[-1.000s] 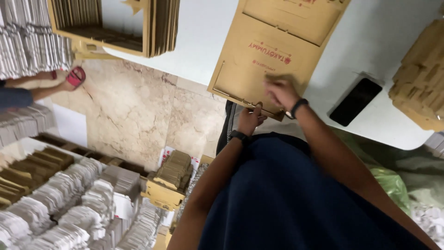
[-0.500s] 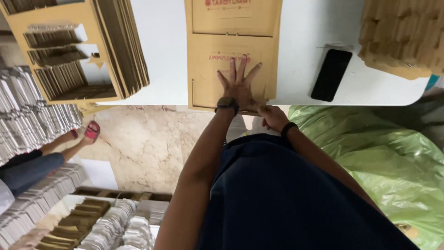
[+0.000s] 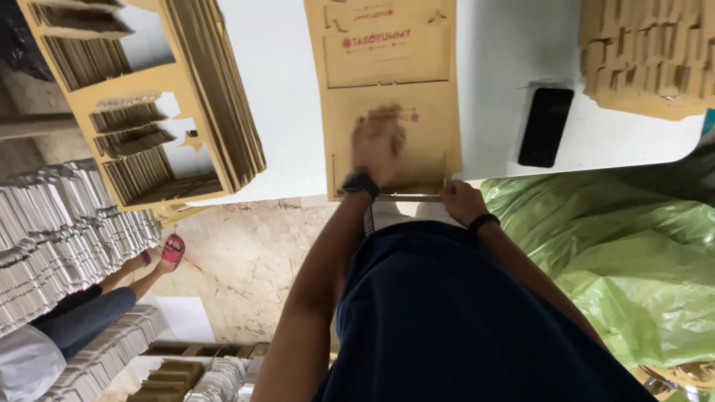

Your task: Folding and assembling cardboard box components and inserts at a workstation.

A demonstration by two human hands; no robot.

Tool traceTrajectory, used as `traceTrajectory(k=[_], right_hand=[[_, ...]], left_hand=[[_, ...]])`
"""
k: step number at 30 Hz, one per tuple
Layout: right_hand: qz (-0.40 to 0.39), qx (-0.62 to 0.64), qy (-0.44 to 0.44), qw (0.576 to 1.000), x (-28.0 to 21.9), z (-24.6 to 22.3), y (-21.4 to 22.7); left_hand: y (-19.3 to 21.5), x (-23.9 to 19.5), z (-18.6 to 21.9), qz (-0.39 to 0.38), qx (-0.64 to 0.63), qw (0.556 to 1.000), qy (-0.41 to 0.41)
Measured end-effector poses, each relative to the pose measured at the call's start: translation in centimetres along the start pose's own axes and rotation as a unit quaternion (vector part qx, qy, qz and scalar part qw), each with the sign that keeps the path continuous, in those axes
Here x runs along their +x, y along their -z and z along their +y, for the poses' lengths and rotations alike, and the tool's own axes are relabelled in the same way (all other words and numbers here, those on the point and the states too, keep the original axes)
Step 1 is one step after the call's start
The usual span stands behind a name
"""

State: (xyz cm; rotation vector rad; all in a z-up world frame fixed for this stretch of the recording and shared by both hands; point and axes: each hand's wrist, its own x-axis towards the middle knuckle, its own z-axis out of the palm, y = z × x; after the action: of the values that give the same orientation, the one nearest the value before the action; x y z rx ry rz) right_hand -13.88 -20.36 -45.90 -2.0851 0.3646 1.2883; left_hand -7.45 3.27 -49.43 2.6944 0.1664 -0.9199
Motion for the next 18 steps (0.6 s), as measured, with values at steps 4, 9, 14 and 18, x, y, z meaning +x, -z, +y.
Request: traceTrajectory(k=[4, 9, 14, 18], right_hand=[[0.126, 0.05, -0.053, 0.989, 1.0, 0.2, -3.0], [0.175, 0.054, -0.058, 0.981, 1.4, 0.4, -5.0], [0.238, 0.064, -0.062, 0.967, 1.2, 1.3, -6.4], [0.229, 0.075, -0.1, 0.965, 0.0, -1.0, -7.1]], left_hand=[[-0.1, 2.7, -9.3, 0.141, -0.138, 0.974, 0.108], [1.8, 2.9, -11.7, 0.107, -0.334, 0.929, 0.121], [7.1, 0.0, -11.2, 0.065, -0.441, 0.89, 0.094], [7.5, -0.9, -12.0, 0.05, -0.458, 0.882, 0.096]])
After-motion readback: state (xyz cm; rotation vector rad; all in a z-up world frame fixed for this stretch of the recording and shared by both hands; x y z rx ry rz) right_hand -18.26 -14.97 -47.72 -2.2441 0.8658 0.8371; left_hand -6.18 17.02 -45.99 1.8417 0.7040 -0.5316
